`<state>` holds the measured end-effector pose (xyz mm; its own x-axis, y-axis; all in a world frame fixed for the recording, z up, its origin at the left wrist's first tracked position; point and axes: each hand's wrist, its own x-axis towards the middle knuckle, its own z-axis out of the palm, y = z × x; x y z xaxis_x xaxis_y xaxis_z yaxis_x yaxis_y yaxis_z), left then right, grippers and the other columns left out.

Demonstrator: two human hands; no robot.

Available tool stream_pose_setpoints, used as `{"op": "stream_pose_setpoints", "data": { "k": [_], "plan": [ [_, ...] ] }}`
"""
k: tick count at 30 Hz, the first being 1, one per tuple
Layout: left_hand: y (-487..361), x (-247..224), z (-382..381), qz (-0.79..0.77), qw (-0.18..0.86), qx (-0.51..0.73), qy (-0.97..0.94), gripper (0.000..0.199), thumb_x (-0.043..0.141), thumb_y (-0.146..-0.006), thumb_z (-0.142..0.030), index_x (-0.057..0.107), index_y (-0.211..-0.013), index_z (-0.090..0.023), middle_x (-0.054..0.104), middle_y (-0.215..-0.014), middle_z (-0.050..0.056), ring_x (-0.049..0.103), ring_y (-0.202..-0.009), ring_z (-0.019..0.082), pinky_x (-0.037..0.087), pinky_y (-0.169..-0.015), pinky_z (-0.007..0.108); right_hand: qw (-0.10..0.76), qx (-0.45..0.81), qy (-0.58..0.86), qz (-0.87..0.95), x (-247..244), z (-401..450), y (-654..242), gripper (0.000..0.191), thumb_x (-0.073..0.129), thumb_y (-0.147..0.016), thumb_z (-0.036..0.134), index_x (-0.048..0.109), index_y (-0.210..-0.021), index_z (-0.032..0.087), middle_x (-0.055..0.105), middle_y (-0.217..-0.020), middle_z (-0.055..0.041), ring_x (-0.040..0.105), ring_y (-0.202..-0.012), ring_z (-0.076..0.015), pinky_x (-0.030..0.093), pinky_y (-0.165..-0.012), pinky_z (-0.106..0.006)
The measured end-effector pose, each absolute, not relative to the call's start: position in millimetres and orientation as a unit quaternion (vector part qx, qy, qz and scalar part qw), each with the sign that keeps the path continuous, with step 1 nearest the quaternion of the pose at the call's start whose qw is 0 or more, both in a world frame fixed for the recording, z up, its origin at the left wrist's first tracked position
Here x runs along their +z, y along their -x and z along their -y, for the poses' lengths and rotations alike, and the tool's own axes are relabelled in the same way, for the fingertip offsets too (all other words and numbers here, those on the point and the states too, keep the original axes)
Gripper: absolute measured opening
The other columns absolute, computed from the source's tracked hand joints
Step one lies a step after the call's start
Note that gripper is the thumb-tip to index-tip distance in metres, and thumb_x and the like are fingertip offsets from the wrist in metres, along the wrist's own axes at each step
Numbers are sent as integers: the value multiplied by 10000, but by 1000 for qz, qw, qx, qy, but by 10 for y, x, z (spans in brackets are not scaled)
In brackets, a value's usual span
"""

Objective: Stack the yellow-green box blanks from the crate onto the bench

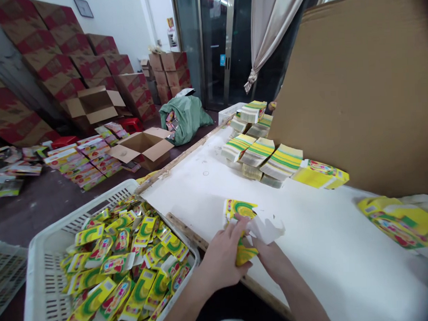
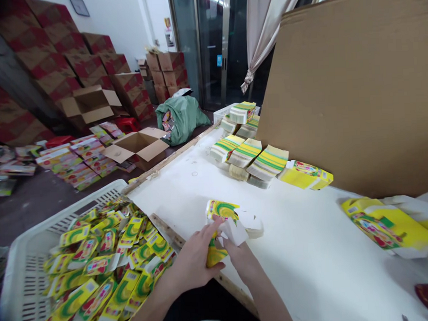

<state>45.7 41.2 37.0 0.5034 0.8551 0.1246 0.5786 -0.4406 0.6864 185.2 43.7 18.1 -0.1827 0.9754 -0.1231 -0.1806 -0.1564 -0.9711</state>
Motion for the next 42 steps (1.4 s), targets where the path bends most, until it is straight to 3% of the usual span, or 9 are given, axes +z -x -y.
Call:
{"op": "stream_pose_setpoints", "data": {
  "k": [3, 6, 11, 15, 18, 21, 28, 36, 42],
  "plan": [
    [-469, 354, -414, -432, 316, 255, -805, 617, 622, -603, -163, 346, -1149, -240, 480, -1117, 64, 500, -996, 235, 425, -813, 358, 481, 630, 428, 434, 161, -426, -1834, 497, 481, -799, 463, 452, -1242, 238, 465, -1308, -62, 388, -1223, -231, 341, -998, -404],
    [-459, 289, -423, -433, 340, 257, -794, 490, 586, -601, -147, 387, -1042, -221, 532, -1006, 51, 544, -908, 224, 443, -763, 339, 493, 579, 428, 489, 148, -388, -1837, 537, 488, -804, 391, 368, -1305, 239, 489, -1286, -75, 430, -1193, -236, 342, -993, -432],
    [-470, 162, -420, -462, 357, 286, -760, 915, 548, -566, -88, 29, -1315, -173, 481, -1154, 127, 526, -980, 246, 442, -793, 360, 445, 353, 435, 699, 55, -355, -1897, 545, 472, -712, 70, 499, -1213, 284, 466, -1306, -22, 386, -1228, -231, 252, -1044, -458],
    [-434, 166, -422, -509, 267, 327, -750, 680, 572, -578, -111, 313, -1200, -194, 458, -1119, 99, 457, -1034, 252, 381, -876, 401, 508, 315, 486, 638, -16, -397, -1946, 550, 415, -739, 55, 464, -1244, 267, 518, -1259, -26, 469, -1163, -212, 373, -983, -417],
    [-345, 214, -443, -507, 258, 328, -755, 516, 585, -594, -128, 437, -1080, -217, 504, -1013, 52, 474, -961, 215, 396, -852, 368, 455, 312, 474, 687, -8, -392, -1943, 658, 459, -750, 99, 254, -1359, 244, 309, -1407, -40, 316, -1268, -239, 352, -995, -425],
    [-260, 255, -479, -496, 250, 339, -759, 581, 604, -544, -93, 451, -1090, -219, 513, -1024, 44, 473, -956, 202, 398, -857, 339, 355, 255, 470, 767, 4, -370, -1932, 716, 434, -747, 67, 150, -1383, 236, 91, -1468, -33, 100, -1329, -255, 279, -1022, -472],
    [-211, 356, -566, -486, 250, 314, -776, 532, 684, -572, -282, 502, -1069, -221, 560, -959, 47, 509, -919, 217, 418, -817, 340, 310, 201, 405, 837, 102, -478, -2106, 326, 445, -844, 204, 558, -1147, 242, 328, -1396, -84, 308, -1270, -242, 383, -971, -375],
    [-157, 370, -549, -492, 267, 278, -780, 554, 676, -586, -367, 504, -1097, -240, 572, -933, 37, 550, -853, 203, 434, -772, 311, 321, 238, 423, 813, 144, -477, -2130, 259, 434, -838, 202, 607, -1030, 224, 517, -1252, -89, 311, -1269, -235, 368, -980, -409],
    [-230, 392, -554, -511, 217, 270, -787, 527, 655, -583, -290, 502, -1082, -223, 569, -916, 40, 541, -873, 219, 433, -771, 325, 355, 223, 453, 787, 33, -449, -1929, 377, 471, -784, 152, 545, -1140, 253, 450, -1313, -69, 334, -1257, -262, 356, -977, -448]
  ]
}}
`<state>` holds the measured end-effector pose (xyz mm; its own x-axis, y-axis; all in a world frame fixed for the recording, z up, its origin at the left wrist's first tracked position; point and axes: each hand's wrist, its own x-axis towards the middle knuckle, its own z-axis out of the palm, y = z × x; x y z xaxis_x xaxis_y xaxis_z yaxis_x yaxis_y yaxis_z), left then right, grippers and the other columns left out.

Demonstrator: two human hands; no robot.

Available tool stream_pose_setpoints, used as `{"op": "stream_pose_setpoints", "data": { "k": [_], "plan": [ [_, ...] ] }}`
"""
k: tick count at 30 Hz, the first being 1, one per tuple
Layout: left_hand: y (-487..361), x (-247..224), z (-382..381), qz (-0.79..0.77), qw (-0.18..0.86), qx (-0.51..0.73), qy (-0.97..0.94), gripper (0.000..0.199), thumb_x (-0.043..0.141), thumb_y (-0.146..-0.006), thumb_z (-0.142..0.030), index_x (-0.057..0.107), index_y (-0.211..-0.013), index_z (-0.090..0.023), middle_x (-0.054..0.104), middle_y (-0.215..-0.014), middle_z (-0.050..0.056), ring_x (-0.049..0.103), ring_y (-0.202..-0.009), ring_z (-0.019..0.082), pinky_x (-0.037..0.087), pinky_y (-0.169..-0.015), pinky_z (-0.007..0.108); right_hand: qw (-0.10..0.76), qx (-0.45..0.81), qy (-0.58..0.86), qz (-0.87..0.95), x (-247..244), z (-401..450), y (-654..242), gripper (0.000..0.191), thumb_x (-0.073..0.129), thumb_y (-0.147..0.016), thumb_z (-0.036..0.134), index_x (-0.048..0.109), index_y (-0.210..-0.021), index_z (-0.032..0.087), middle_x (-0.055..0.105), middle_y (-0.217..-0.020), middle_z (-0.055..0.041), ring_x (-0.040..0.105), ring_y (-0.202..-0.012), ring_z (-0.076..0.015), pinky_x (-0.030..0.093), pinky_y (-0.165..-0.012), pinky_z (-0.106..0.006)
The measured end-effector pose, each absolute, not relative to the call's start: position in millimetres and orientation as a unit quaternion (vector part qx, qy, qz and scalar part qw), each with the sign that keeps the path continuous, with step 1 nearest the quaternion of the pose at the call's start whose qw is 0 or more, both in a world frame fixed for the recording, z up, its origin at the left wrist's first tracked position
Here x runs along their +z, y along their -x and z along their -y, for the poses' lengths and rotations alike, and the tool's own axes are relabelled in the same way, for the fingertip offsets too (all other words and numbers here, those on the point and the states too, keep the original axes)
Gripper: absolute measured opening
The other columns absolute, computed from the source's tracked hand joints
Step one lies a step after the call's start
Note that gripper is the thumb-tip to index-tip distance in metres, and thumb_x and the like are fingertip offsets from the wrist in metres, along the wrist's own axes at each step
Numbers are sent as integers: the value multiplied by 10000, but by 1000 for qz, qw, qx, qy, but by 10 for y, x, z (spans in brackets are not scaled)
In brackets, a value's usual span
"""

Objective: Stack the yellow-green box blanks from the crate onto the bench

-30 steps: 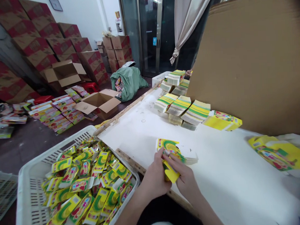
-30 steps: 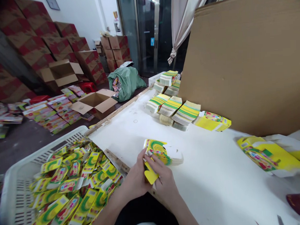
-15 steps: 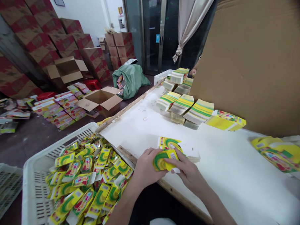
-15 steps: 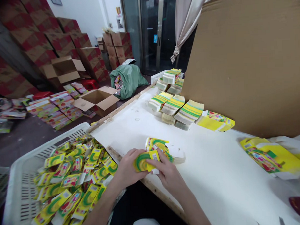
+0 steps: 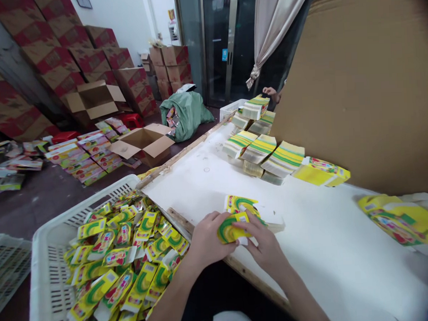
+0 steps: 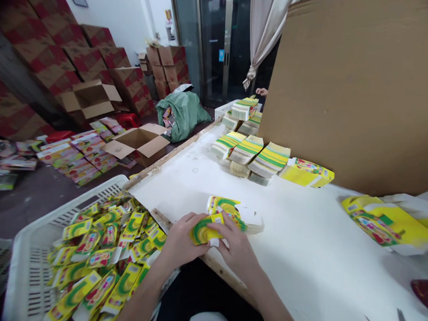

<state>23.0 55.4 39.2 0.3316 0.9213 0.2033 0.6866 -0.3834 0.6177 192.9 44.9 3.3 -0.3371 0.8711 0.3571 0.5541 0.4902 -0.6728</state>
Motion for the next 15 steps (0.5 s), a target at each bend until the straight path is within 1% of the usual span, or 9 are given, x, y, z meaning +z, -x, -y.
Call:
{"op": "stream_pose_setpoints", "data": {
  "k": [3, 4, 5, 7, 9, 10, 11, 13, 15],
  "plan": [
    [-112, 383, -565, -532, 198, 257, -782, 528, 647, -579, -247, 495, -1084, -235, 576, -942, 39, 551, -882, 217, 440, -764, 315, 392, 228, 465, 760, -5, -459, -1821, 586, 512, -762, 163, 329, -1313, 241, 412, -1339, -80, 347, -1250, -250, 336, -995, -442],
    [4, 377, -574, -547, 187, 237, -781, 515, 644, -596, -277, 495, -1087, -241, 583, -955, 40, 558, -879, 215, 443, -761, 311, 402, 234, 470, 750, -7, -477, -1828, 633, 528, -751, 167, 283, -1331, 232, 414, -1333, -89, 389, -1221, -246, 353, -984, -430],
    [163, 370, -585, -561, 177, 211, -780, 504, 641, -612, -324, 499, -1089, -245, 592, -960, 43, 566, -873, 218, 447, -758, 315, 409, 235, 482, 738, -8, -504, -1862, 643, 540, -741, 168, 281, -1327, 225, 434, -1312, -95, 437, -1179, -241, 375, -965, -420],
    [566, 348, -608, -619, 112, 138, -765, 490, 615, -635, -429, 527, -1076, -233, 612, -961, 66, 573, -877, 245, 444, -772, 352, 413, 211, 530, 710, -19, -578, -1999, 554, 530, -732, 151, 377, -1261, 221, 520, -1205, -88, 513, -1078, -232, 414, -917, -413],
    [975, 319, -623, -658, 74, 103, -742, 544, 666, -570, -441, 576, -1026, -158, 631, -896, 139, 550, -904, 356, 417, -772, 477, 388, 166, 588, 690, -59, -659, -2166, 437, 491, -724, 117, 491, -1149, 218, 576, -1096, -75, 524, -1024, -241, 422, -884, -433],
    [1134, 302, -627, -688, 31, 76, -722, 578, 648, -583, -469, 565, -1051, -141, 617, -955, 166, 524, -962, 387, 406, -777, 504, 370, 153, 606, 687, -90, -695, -2237, 424, 479, -715, 103, 510, -1123, 214, 587, -1067, -75, 525, -1003, -249, 428, -863, -442],
    [1243, 283, -629, -709, 5, 74, -701, 606, 638, -584, -493, 559, -1061, -127, 613, -969, 177, 519, -971, 406, 405, -771, 522, 354, 146, 614, 690, -126, -726, -2290, 419, 467, -707, 89, 524, -1103, 212, 597, -1042, -74, 527, -983, -253, 430, -847, -447],
    [1282, 245, -635, -716, 8, 107, -690, 589, 589, -641, -502, 537, -1101, -138, 607, -1016, 161, 520, -1002, 389, 410, -802, 494, 338, 146, 612, 700, -194, -769, -2341, 424, 437, -696, 58, 538, -1077, 212, 607, -1007, -69, 533, -948, -248, 430, -830, -442],
    [1111, 213, -645, -686, 95, 179, -698, 515, 568, -685, -464, 535, -1112, -176, 621, -1018, 122, 549, -991, 341, 422, -826, 438, 338, 150, 606, 704, -237, -798, -2342, 423, 404, -689, 33, 547, -1043, 215, 604, -983, -63, 536, -927, -233, 428, -830, -427]
  ]
}}
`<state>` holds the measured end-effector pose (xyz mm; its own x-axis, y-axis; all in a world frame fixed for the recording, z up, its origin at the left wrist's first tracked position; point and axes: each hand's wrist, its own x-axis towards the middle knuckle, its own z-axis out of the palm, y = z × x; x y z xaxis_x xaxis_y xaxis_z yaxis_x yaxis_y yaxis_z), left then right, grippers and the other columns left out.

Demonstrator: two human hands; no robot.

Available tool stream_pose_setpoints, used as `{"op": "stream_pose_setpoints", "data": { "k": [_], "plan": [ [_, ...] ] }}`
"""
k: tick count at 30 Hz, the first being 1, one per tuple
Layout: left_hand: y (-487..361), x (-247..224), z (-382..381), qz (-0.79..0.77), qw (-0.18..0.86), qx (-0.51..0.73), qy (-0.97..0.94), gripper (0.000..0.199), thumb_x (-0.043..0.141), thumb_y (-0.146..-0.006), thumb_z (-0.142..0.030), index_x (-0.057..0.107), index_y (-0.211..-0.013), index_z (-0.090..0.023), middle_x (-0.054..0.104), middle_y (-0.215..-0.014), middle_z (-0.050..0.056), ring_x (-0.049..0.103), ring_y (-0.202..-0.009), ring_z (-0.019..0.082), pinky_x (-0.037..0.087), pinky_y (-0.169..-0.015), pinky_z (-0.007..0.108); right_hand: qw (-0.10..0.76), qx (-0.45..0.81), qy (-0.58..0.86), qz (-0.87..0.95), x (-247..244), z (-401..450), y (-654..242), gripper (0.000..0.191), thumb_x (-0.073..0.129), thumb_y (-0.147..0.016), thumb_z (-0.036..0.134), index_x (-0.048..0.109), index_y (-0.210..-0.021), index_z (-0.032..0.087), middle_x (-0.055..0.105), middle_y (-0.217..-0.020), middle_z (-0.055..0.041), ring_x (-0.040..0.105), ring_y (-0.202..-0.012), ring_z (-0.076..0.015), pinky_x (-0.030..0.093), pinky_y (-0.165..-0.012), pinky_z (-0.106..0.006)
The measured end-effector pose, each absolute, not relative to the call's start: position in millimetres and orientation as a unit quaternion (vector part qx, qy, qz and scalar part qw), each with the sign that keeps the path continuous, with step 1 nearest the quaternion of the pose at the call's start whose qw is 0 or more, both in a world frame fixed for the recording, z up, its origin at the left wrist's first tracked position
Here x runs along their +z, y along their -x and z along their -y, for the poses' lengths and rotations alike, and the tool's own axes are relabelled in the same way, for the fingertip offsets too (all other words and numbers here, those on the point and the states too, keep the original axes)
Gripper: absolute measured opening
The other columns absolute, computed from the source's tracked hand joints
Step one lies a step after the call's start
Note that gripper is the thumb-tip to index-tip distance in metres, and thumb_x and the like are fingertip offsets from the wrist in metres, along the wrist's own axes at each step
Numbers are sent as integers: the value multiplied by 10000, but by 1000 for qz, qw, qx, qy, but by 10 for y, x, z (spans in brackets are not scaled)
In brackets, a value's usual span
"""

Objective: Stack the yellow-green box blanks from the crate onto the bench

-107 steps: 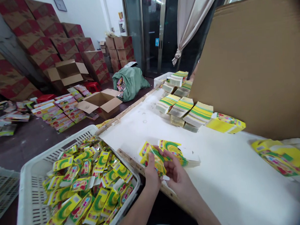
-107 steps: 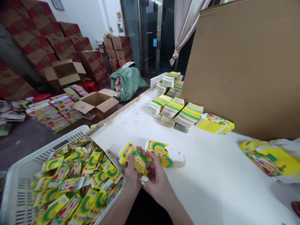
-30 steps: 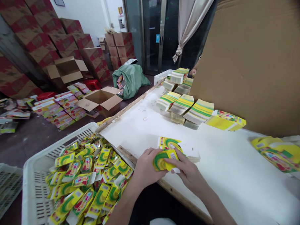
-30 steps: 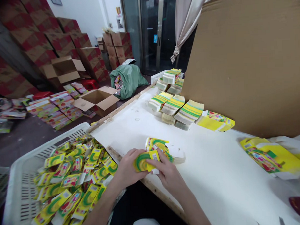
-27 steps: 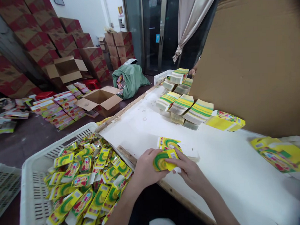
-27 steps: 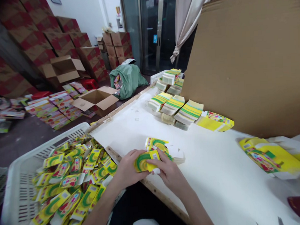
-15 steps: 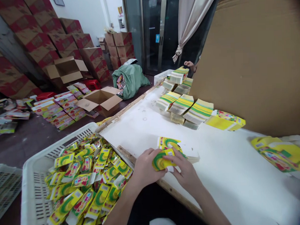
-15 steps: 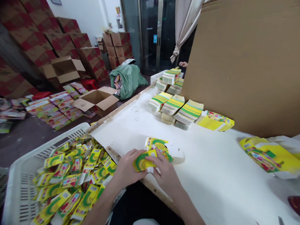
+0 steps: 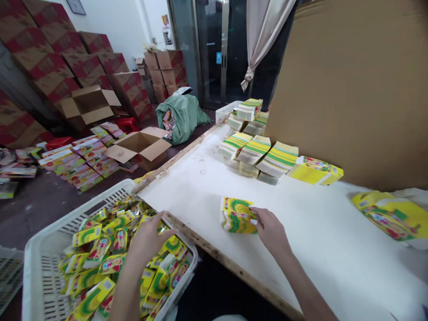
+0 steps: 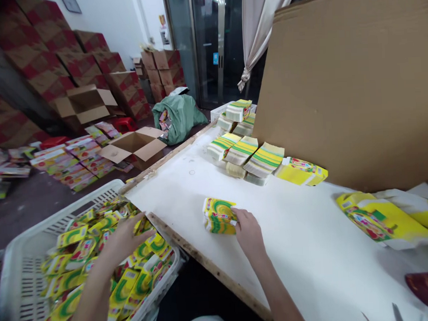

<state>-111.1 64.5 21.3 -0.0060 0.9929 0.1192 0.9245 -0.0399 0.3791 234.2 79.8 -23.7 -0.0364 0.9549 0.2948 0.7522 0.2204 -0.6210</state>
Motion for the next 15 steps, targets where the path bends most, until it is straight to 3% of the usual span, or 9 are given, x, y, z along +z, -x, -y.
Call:
{"op": "stream_pose_setpoints", "data": {
  "k": [4, 10, 13, 15],
  "plan": [
    [522, 149, -649, -595, 287, 232, -714, 407, 589, -698, -395, 566, -1072, -239, 664, -919, 50, 617, -830, 230, 463, -751, 336, 342, 166, 610, 695, -213, -852, -2336, 415, 422, -652, 40, 520, -1017, 211, 573, -946, -57, 543, -887, -217, 459, -777, -386],
    [-175, -89, -584, -470, 558, 247, -638, 367, 618, -675, -400, 595, -944, -152, 640, -703, 14, 579, -620, 135, 453, -580, 245, 386, 248, 604, 652, 29, -778, -2298, 385, 462, -655, 62, 403, -1001, 220, 559, -790, 1, 564, -686, -160, 480, -630, -309],
    [-450, -135, -556, -454, 618, 366, -527, 409, 626, -675, -405, 584, -976, -130, 659, -846, 68, 609, -765, 182, 487, -662, 290, 435, 378, 520, 631, 136, -630, -2175, 356, 509, -660, 63, 408, -960, 227, 530, -757, 19, 545, -672, -134, 463, -606, -265],
    [-578, -79, -544, -461, 585, 475, -469, 387, 517, -764, -428, 583, -1008, -136, 643, -978, 99, 588, -927, 214, 481, -779, 332, 449, 449, 478, 607, 166, -539, -2078, 370, 524, -655, 59, 421, -966, 231, 521, -755, 23, 534, -669, -121, 457, -600, -251]
  ]
}}
